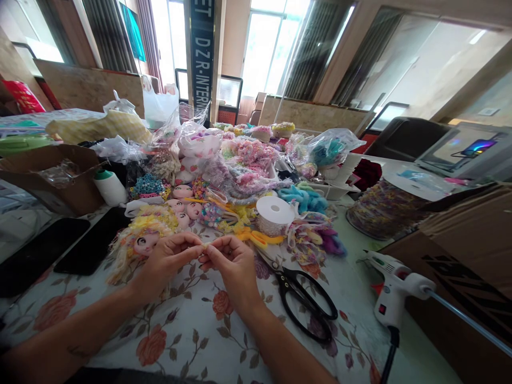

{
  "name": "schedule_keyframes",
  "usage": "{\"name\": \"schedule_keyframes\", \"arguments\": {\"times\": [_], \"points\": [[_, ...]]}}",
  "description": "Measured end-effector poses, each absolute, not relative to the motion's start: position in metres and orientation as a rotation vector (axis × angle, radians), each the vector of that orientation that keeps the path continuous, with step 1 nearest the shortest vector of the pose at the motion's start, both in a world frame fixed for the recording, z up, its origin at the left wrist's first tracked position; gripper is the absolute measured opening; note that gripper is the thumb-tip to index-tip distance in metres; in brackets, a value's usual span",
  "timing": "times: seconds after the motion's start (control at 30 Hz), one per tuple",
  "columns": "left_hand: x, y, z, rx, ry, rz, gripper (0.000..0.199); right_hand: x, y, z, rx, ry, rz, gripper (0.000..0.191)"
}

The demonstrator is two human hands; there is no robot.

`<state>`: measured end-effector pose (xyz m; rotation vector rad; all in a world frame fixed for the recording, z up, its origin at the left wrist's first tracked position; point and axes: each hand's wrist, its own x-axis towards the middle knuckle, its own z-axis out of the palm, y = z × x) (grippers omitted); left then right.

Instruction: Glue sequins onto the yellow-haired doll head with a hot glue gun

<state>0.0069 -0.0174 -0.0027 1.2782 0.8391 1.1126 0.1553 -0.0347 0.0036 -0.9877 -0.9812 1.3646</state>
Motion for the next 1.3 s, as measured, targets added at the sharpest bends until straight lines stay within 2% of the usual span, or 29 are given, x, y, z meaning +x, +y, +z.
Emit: {"name": "schedule_keyframes", "arguments": {"times": [0.4, 0.63, 0.87, 0.93, 1.1, 1.3], "points": [[0.008, -0.017, -0.001, 1.16, 0.798, 1.091, 0.016, 0.157, -0.035, 0.004, -0.981, -0.959, 1.368, 0.027], [0.007, -0.014, -0.003, 1.125, 0.84, 1.073, 0.017, 0.162, -0.031, 0.006, -0.931, -0.84, 1.237, 0.029], [0.006, -0.014, -0.005, 1.094, 0.82, 1.053, 0.015, 0.187, -0.019, 0.017, -0.887, -0.64, 1.114, 0.019], [0.006, -0.014, -0.004, 1.099, 0.83, 1.043, 0.016, 0.187, -0.02, 0.017, -0.938, -0.722, 1.153, 0.016], [0.006, -0.014, -0.003, 1.114, 0.828, 1.058, 0.017, 0.173, -0.028, 0.013, -1.052, -1.073, 1.441, 0.025], [0.007, -0.015, -0.001, 1.107, 0.774, 1.061, 0.015, 0.167, -0.031, 0.007, -1.03, -1.084, 1.44, 0.023]]}}
